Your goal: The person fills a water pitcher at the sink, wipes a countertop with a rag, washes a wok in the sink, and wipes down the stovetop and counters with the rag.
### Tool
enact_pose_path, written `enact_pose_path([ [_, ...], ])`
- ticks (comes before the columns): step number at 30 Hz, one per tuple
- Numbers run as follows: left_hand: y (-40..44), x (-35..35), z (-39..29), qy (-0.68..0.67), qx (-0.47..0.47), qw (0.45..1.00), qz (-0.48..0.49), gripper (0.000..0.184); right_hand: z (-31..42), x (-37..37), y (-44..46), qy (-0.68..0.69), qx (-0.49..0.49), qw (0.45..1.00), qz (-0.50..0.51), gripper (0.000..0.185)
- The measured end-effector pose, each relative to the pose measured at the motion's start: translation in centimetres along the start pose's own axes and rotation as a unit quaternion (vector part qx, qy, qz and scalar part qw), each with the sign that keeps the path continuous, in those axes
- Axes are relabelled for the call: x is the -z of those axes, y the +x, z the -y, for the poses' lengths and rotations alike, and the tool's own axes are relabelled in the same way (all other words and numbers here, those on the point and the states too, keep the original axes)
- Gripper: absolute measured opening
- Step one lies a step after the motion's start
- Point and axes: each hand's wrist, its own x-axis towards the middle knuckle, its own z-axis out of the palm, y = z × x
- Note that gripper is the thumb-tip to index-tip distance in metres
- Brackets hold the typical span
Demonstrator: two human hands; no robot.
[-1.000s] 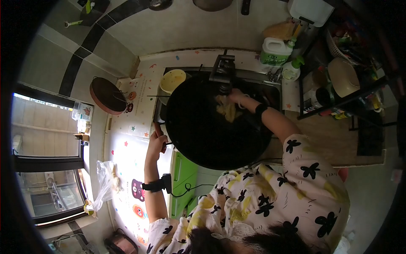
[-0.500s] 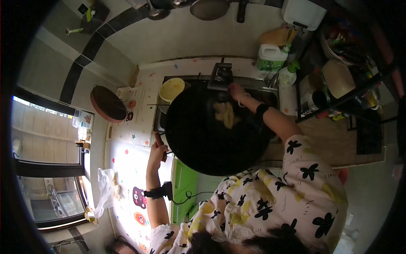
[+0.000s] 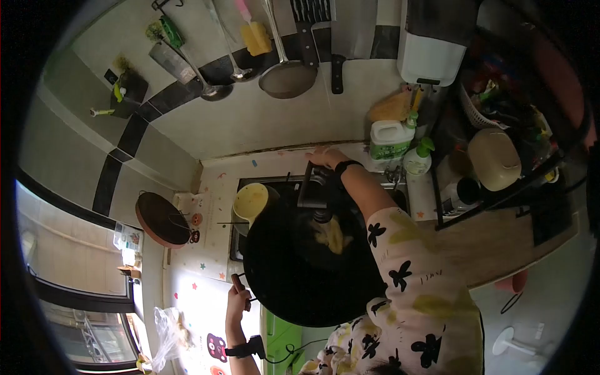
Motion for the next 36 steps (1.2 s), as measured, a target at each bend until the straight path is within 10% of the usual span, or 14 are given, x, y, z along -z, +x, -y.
enact_pose_path([
  [9, -0.4, -0.4, 0.0, -0.001, -0.004, 1.000, -0.018, 0.010, -1.6, 0.5, -1.3, -0.009, 0.018, 0.998, 0.062, 0.064],
  [13, 0.3, 0.0, 1.0, 0.002, 0.005, 1.000, -0.019, 0.009, -7.6, -3.0, -9.0, 0.045, 0.118, 0.974, -0.186, 0.058],
  [17, 0.3, 0.1, 1.1, 0.007, -0.012, 1.000, -0.018, 0.009, -13.9, -3.5, -17.5, -0.067, 0.002, 0.997, -0.022, 0.061],
  [21, -0.1, 0.3, 0.5, 0.030, -0.004, 1.000, -0.004, 0.012, -17.0, -4.0, -21.3, -0.204, 0.040, 0.976, -0.064, 0.062],
  [28, 0.1, 0.0, 0.9, 0.077, -0.046, 0.994, -0.056, 0.017, -21.8, -4.9, -19.4, 0.145, -0.131, 0.980, 0.037, 0.058],
  [36, 0.0, 0.4, 0.9, 0.087, -0.050, 0.994, -0.035, 0.013, -16.2, -4.2, -20.7, -0.024, 0.054, 0.977, -0.206, 0.052],
])
